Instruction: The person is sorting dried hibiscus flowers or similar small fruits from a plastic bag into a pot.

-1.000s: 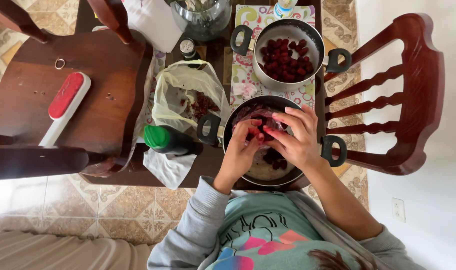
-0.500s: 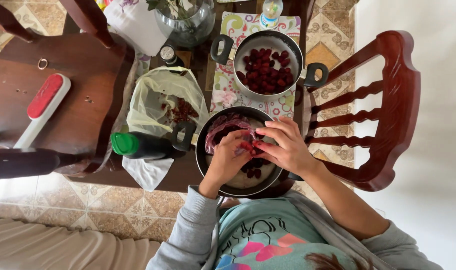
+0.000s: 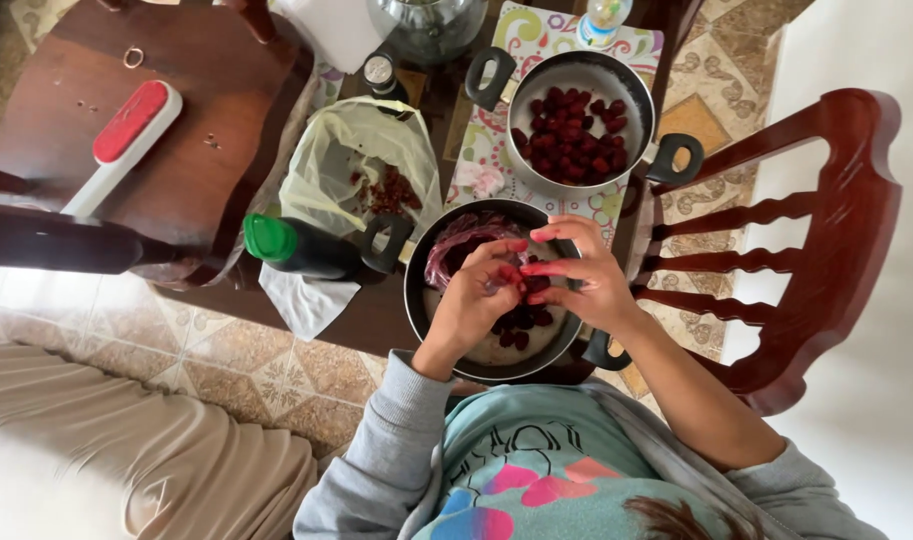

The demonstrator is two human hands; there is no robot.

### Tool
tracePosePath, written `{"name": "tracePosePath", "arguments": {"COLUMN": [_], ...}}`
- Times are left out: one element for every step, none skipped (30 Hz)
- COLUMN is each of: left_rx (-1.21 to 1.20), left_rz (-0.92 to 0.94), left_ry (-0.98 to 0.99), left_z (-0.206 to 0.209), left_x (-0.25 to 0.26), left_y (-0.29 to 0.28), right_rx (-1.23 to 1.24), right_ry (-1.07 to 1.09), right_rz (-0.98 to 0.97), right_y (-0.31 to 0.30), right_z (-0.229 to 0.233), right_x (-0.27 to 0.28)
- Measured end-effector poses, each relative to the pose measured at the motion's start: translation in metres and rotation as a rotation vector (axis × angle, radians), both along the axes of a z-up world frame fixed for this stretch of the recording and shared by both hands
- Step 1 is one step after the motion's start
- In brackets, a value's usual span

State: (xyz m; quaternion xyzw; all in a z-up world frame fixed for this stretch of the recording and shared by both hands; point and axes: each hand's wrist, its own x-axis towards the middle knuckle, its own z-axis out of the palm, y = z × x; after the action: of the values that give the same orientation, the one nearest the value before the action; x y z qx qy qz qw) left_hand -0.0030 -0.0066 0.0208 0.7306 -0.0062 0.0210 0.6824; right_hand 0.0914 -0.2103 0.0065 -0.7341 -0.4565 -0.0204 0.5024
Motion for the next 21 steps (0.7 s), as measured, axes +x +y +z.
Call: {"name": "tracePosePath", "arguments": {"left_rx": [0.004,-0.052,-0.109,-0.107,-0.265,-0.425,-0.424,-0.550,-0.676,-0.677,-0.762,-0.848,-0.849,-0.846,-0.843,-0.843,-0.900,-0.956,-0.956,-0.956,-0.956], "left_rz": [0.004,-0.006,-0.015,-0.012,-0.033,-0.054,-0.052,-0.073,-0.093,-0.094,-0.116,-0.141,-0.144,-0.139,-0.134,-0.135,-0.151,-0.168,-0.169,-0.183,-0.197], "left_ry": [0.001,0.011,0.020,0.018,0.059,0.103,0.104,0.127,0.150,0.152,0.171,0.189,0.192,0.223,0.255,0.255,0.243,0.228,0.227,0.196,0.165], "left_z": [-0.003,-0.007,-0.010,-0.013,-0.017,-0.021,-0.026,-0.030,-0.035,-0.035,-0.036,-0.037,-0.038,-0.038,-0.038,-0.041,-0.044,-0.047,-0.047,-0.046,-0.046], "left_x": [-0.001,-0.002,-0.003,-0.003,-0.003,-0.004,-0.004,-0.004,-0.003,-0.004,-0.005,-0.005,-0.006,-0.006,-0.007,-0.007,-0.007,-0.007,-0.006,-0.007,-0.007], "left_y": [0.001,0.000,0.000,0.000,-0.001,-0.001,-0.002,-0.002,-0.002,-0.001,-0.001,0.000,0.002,0.005,0.007,0.009,0.010,0.011,0.012,0.013,0.013], "right_rx": [0.004,0.057,0.109,0.111,0.197,0.283,0.283,0.341,0.399,0.400,0.364,0.328,0.328,0.279,0.229,0.228,0.268,0.308,0.307,0.416,0.524], "right_ry": [0.001,0.103,0.204,0.203,0.333,0.466,0.467,0.552,0.637,0.638,0.583,0.526,0.527,0.439,0.351,0.351,0.365,0.377,0.376,0.513,0.650], "right_rz": [0.004,0.052,0.100,0.104,0.168,0.230,0.232,0.259,0.286,0.284,0.254,0.222,0.218,0.181,0.143,0.142,0.135,0.130,0.129,0.138,0.145], "right_y": [0.002,0.003,0.004,0.007,0.010,0.012,0.013,0.015,0.016,0.016,0.016,0.015,0.013,0.012,0.011,0.011,0.011,0.011,0.012,0.011,0.011], "right_z": [-0.007,-0.013,-0.019,-0.021,-0.024,-0.026,-0.028,-0.030,-0.032,-0.030,-0.028,-0.027,-0.028,-0.028,-0.029,-0.029,-0.028,-0.028,-0.029,-0.030,-0.031], "right_x": [0.001,0.002,0.002,0.002,0.002,0.001,-0.001,-0.003,-0.005,-0.005,-0.006,-0.006,-0.006,-0.005,-0.004,-0.005,-0.006,-0.006,-0.007,-0.009,-0.011]}}
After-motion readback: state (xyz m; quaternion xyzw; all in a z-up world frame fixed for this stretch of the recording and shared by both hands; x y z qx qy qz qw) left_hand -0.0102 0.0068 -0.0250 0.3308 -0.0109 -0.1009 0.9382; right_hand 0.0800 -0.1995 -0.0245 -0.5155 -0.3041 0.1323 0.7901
